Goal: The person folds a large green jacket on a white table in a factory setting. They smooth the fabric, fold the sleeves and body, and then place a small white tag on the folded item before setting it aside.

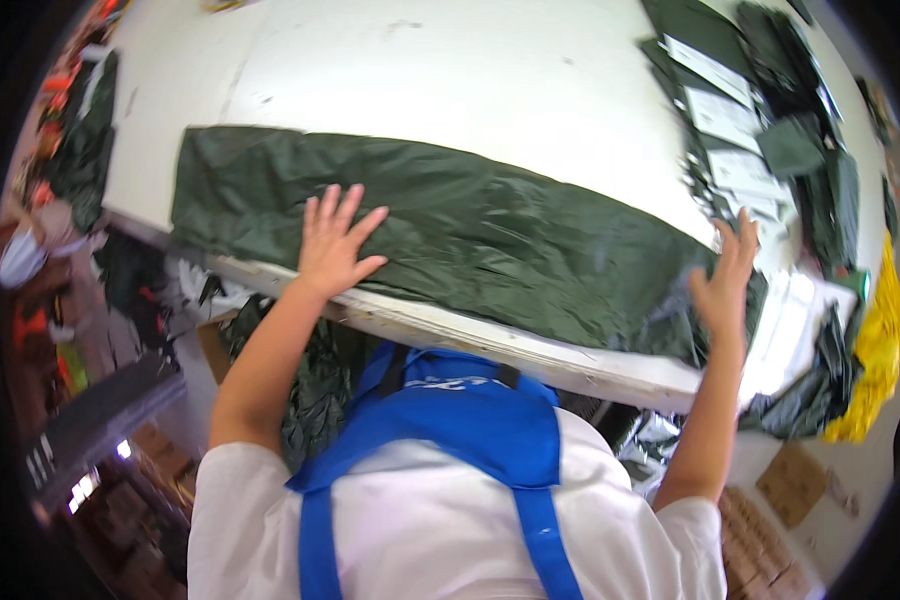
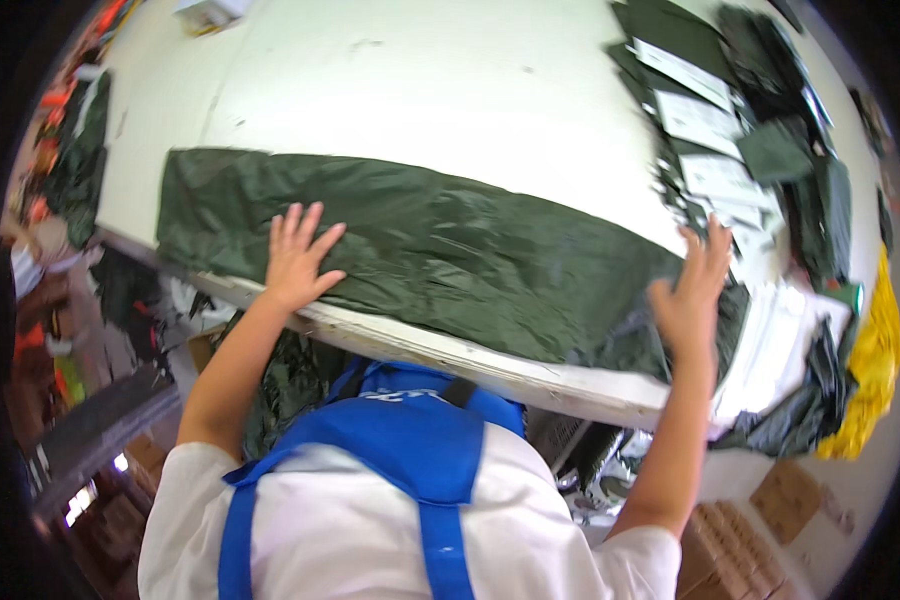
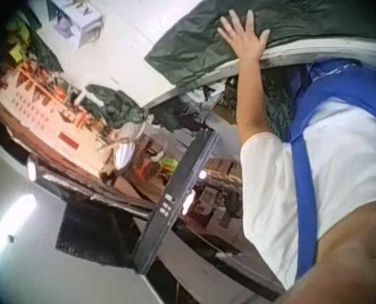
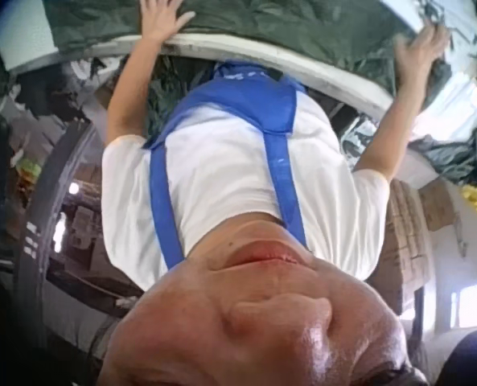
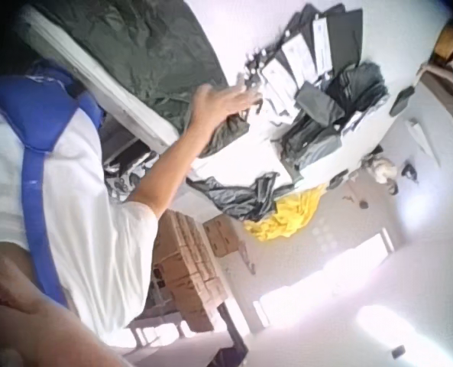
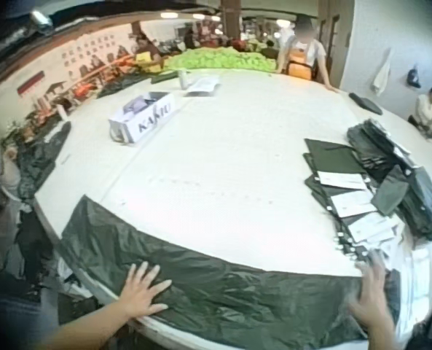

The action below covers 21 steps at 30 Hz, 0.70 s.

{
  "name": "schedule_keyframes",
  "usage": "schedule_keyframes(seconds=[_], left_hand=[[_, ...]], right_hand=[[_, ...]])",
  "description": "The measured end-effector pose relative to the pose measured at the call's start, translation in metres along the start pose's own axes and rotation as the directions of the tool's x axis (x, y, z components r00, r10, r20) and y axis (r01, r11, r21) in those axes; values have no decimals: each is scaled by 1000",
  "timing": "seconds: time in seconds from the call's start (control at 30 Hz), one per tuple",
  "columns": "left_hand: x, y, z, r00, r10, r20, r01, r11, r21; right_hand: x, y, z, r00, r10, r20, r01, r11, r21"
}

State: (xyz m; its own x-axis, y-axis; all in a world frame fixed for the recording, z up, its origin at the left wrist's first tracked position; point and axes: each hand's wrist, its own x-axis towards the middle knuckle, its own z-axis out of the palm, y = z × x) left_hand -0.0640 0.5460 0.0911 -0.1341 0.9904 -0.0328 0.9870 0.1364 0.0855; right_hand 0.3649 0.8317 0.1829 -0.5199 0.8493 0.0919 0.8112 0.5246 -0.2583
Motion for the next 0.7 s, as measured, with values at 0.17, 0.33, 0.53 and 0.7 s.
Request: schedule_keyframes(seconds=[0.17, 0.33, 0.53, 0.7], left_hand=[[-2, -11, -3, 999, 38, 18, -36, 997, -69], [-85, -100, 18, 855, -519, 11, 519, 854, -41], [-131, -221, 37, 268, -962, -52, 946, 273, -174], [-117, -225, 10, -6, -996, 86, 717, -64, -694]], right_hand=[[-66, -183, 108, 915, -288, 282, 261, 957, 129], [-73, -182, 135, 903, -311, 295, 326, 945, -1], [-72, -185, 138, 889, -329, 319, 368, 927, -72], [-70, -188, 132, 887, -320, 333, 360, 930, -67]])
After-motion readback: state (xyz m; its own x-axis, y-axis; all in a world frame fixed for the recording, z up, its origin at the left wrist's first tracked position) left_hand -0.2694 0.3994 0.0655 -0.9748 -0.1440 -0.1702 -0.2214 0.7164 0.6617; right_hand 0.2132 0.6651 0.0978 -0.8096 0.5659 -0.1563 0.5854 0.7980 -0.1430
